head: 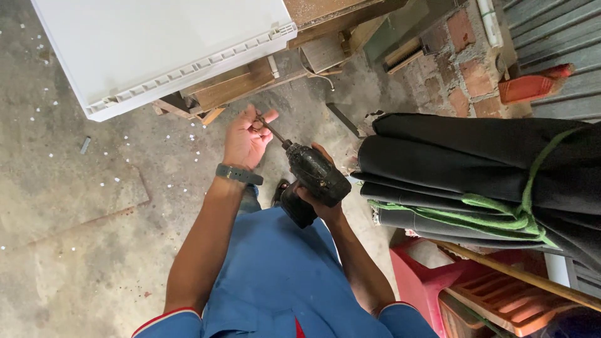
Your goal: Marking, drilling, and assembling white laminated panels using a drill and hardware.
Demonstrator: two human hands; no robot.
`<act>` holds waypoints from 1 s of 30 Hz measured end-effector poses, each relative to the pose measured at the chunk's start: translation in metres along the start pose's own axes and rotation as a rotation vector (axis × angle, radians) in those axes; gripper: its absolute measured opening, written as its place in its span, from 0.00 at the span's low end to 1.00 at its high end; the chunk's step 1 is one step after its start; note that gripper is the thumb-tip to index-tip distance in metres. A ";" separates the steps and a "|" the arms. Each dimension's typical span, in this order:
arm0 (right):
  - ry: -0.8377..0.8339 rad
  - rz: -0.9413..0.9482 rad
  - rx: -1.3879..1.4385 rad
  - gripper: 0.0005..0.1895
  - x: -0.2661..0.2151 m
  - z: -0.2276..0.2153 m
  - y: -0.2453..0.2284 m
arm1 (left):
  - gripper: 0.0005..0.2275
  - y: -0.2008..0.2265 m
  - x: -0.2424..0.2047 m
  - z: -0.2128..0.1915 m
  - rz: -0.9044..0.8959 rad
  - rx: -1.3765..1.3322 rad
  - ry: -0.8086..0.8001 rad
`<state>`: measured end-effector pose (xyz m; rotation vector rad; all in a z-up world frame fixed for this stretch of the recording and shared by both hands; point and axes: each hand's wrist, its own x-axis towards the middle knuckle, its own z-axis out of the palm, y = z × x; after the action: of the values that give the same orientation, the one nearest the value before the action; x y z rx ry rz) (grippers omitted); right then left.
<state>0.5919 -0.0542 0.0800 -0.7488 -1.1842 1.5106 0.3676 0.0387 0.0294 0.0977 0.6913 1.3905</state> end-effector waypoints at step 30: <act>0.446 0.067 -0.132 0.52 0.066 -0.011 -0.045 | 0.19 0.059 0.192 0.032 1.002 1.989 -0.182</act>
<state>0.5989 0.0113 0.1260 -1.1558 -0.9308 1.2390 0.3363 0.2380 0.0075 2.3215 1.7349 0.9437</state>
